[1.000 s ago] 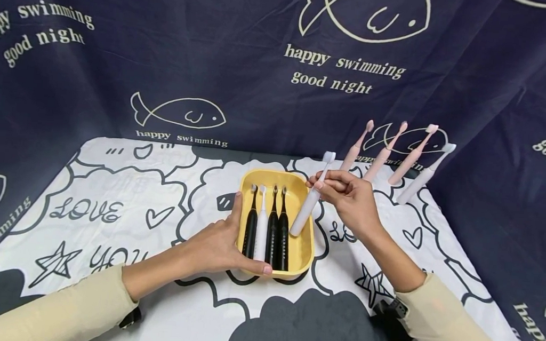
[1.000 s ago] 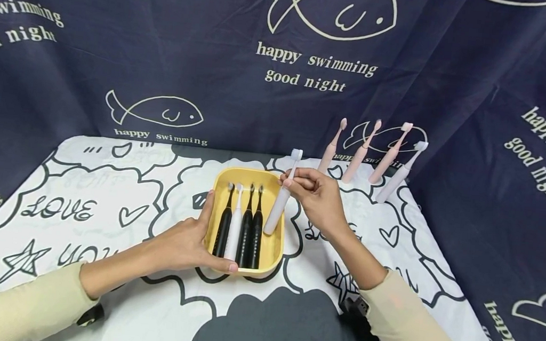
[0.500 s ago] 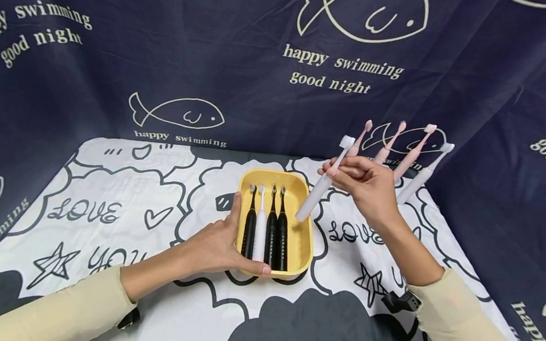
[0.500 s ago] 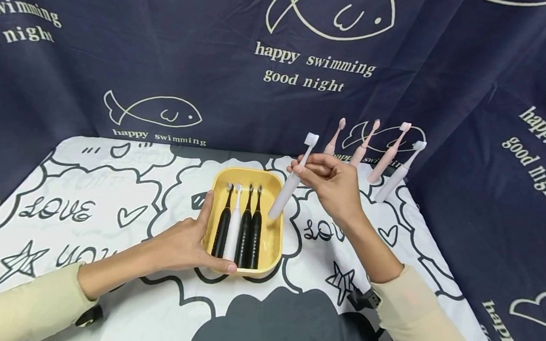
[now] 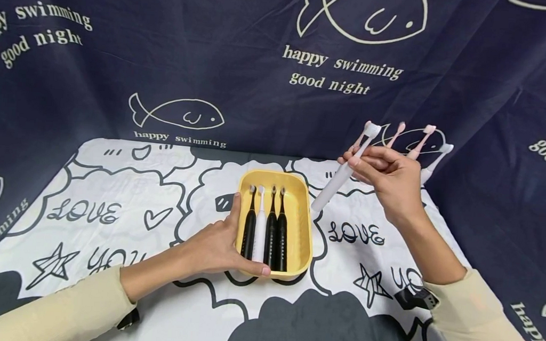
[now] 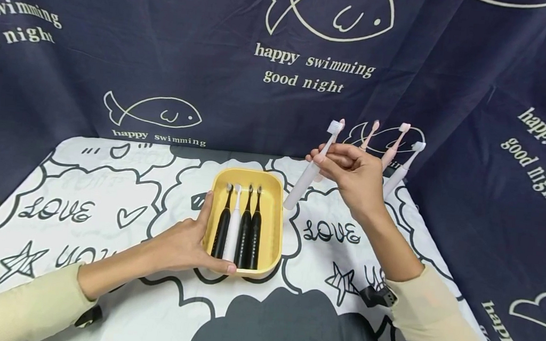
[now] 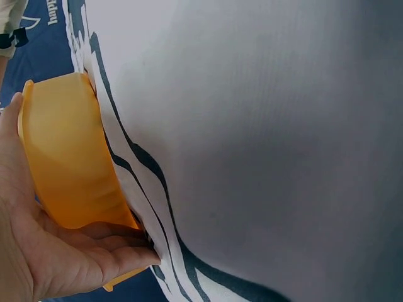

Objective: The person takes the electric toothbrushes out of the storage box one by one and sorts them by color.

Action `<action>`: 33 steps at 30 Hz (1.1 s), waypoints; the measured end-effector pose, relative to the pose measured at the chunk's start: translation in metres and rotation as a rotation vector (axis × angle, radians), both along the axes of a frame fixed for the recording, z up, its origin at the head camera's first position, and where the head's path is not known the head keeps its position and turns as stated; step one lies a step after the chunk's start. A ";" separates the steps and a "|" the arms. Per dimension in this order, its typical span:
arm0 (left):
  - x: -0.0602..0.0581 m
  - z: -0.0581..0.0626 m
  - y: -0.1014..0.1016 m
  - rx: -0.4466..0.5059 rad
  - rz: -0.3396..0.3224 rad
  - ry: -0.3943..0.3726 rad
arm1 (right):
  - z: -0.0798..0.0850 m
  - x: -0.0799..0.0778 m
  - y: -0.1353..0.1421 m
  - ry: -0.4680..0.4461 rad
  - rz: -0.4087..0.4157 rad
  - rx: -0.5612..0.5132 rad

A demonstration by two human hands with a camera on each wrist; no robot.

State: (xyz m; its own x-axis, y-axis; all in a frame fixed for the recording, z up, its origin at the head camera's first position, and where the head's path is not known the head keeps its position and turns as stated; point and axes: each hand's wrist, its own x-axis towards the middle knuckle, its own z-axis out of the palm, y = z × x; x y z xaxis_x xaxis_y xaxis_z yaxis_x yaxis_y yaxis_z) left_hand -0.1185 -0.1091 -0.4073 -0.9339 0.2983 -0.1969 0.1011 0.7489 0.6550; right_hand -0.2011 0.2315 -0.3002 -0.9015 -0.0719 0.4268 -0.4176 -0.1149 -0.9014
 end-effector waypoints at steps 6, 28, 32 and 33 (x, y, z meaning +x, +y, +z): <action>0.001 0.000 0.000 0.003 0.003 0.001 | 0.003 -0.001 0.009 -0.014 -0.067 0.029; 0.001 0.000 -0.001 0.014 -0.004 0.007 | -0.011 -0.023 0.048 -0.025 -0.111 -0.060; 0.000 -0.001 -0.001 0.016 -0.005 0.006 | -0.014 -0.027 0.054 -0.035 -0.141 -0.039; 0.000 -0.001 -0.001 0.015 -0.004 0.006 | -0.015 -0.028 0.055 -0.035 -0.148 -0.034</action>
State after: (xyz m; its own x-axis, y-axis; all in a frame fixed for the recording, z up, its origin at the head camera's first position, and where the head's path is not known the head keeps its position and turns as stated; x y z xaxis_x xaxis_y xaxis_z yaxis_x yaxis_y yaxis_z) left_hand -0.1182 -0.1101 -0.4081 -0.9338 0.3052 -0.1865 0.1083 0.7383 0.6657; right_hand -0.2295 0.2862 -0.3148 -0.9154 0.0766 0.3952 -0.4009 -0.0851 -0.9122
